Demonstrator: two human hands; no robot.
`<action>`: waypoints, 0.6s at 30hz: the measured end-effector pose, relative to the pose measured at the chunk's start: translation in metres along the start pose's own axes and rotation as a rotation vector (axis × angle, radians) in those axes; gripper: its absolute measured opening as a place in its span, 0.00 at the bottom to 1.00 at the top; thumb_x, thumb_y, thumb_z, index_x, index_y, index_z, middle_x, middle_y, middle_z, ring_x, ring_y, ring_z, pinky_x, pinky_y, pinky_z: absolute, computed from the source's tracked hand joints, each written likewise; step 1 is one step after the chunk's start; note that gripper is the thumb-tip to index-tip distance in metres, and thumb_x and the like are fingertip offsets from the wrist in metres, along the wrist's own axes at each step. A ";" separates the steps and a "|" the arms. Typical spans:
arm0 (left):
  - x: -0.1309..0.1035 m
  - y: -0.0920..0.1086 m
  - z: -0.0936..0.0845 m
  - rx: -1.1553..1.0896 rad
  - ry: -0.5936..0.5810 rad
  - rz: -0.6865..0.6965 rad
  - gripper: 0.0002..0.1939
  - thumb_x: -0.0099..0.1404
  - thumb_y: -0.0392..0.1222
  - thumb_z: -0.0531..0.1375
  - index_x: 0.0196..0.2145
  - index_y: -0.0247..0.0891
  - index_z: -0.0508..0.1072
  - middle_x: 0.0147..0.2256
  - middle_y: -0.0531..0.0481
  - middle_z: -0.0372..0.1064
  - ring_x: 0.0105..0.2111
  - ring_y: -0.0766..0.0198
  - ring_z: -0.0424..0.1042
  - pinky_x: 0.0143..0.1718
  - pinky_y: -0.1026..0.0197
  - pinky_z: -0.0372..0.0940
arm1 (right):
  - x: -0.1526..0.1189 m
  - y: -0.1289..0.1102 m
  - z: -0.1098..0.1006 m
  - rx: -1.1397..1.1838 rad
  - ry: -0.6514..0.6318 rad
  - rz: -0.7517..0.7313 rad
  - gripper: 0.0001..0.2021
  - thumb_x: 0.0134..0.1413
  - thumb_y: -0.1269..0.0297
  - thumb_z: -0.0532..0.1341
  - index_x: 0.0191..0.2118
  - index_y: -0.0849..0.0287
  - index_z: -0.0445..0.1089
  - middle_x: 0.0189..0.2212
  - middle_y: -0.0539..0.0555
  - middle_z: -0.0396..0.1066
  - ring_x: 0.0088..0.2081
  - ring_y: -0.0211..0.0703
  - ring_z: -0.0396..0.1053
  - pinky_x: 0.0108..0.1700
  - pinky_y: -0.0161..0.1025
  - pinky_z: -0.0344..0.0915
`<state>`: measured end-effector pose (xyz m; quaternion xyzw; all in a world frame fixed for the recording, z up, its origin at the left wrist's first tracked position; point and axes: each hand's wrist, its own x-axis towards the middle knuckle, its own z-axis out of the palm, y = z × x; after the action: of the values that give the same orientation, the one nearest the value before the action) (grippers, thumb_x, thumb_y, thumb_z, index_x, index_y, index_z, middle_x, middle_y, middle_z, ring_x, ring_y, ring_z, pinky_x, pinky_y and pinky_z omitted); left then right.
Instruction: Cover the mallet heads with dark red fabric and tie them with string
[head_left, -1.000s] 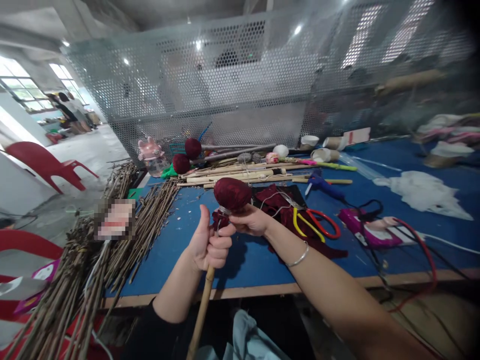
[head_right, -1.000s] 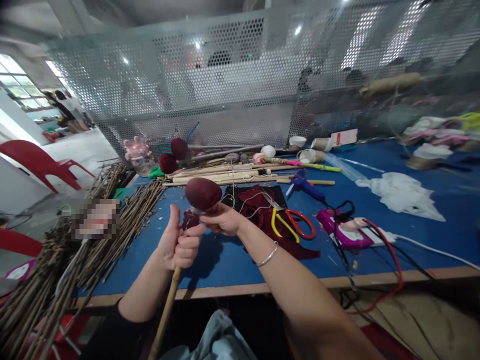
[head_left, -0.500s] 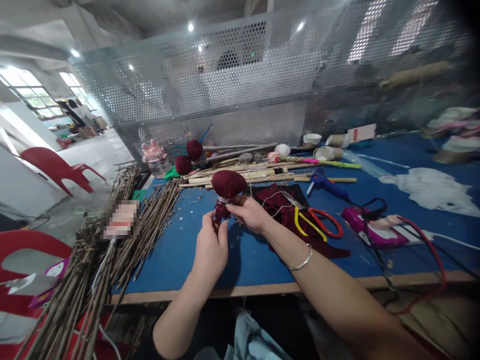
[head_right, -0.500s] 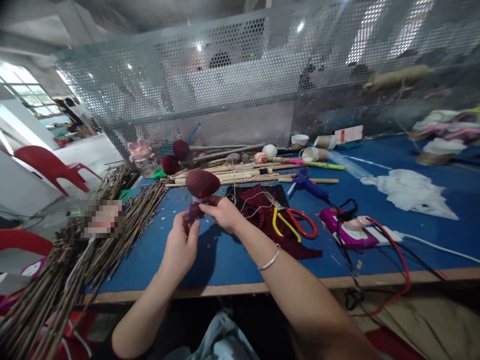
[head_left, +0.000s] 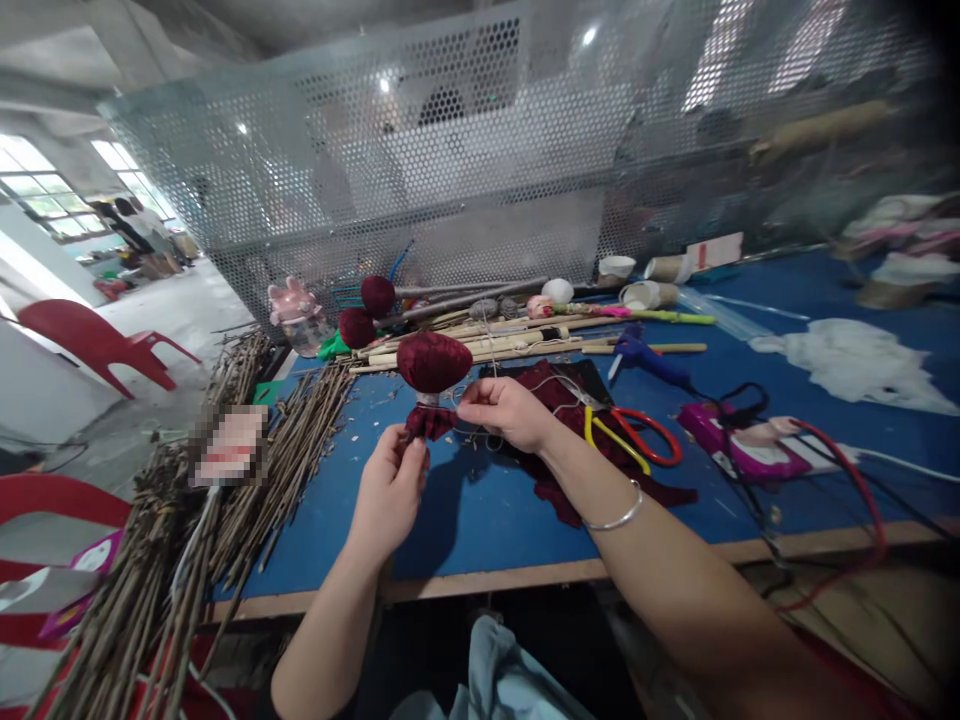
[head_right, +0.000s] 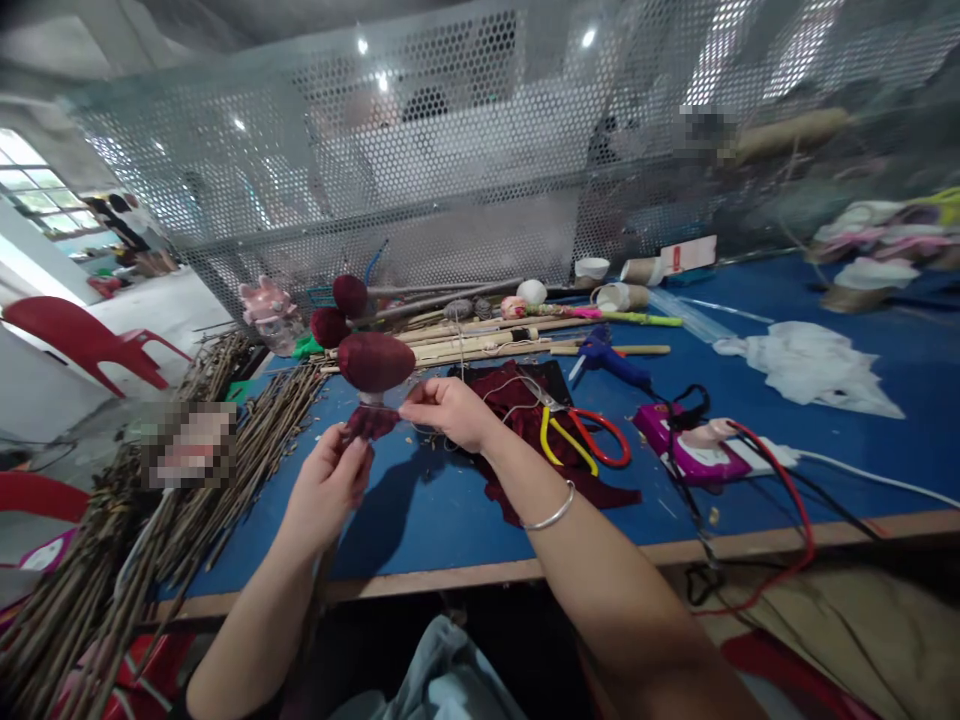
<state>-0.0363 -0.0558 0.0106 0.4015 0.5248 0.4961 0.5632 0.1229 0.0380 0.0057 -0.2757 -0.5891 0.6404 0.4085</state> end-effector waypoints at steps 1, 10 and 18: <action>-0.002 0.002 0.000 -0.010 -0.041 0.025 0.11 0.59 0.48 0.57 0.35 0.42 0.60 0.21 0.61 0.53 0.14 0.77 0.47 0.13 0.73 0.42 | 0.001 0.002 0.001 0.049 -0.012 0.019 0.13 0.36 0.61 0.68 0.24 0.63 0.65 0.14 0.43 0.58 0.14 0.26 0.47 0.16 0.29 0.42; -0.004 0.007 -0.006 -0.265 -0.372 -0.118 0.15 0.60 0.50 0.56 0.27 0.37 0.57 0.21 0.60 0.52 0.13 0.81 0.40 0.11 0.77 0.40 | -0.001 0.011 0.014 0.385 -0.157 0.085 0.18 0.31 0.63 0.70 0.29 0.60 0.64 0.14 0.41 0.59 0.12 0.23 0.43 0.13 0.29 0.34; 0.017 -0.010 -0.014 -0.452 -0.556 -0.370 0.11 0.62 0.47 0.52 0.35 0.36 0.64 0.16 0.60 0.49 0.10 0.77 0.46 0.08 0.75 0.45 | 0.001 0.019 0.006 0.282 -0.373 0.152 0.17 0.40 0.57 0.66 0.30 0.66 0.66 0.17 0.47 0.64 0.12 0.23 0.42 0.13 0.30 0.34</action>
<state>-0.0500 -0.0416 -0.0047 0.2852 0.2935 0.3620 0.8376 0.1140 0.0360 -0.0118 -0.1365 -0.5365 0.7851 0.2779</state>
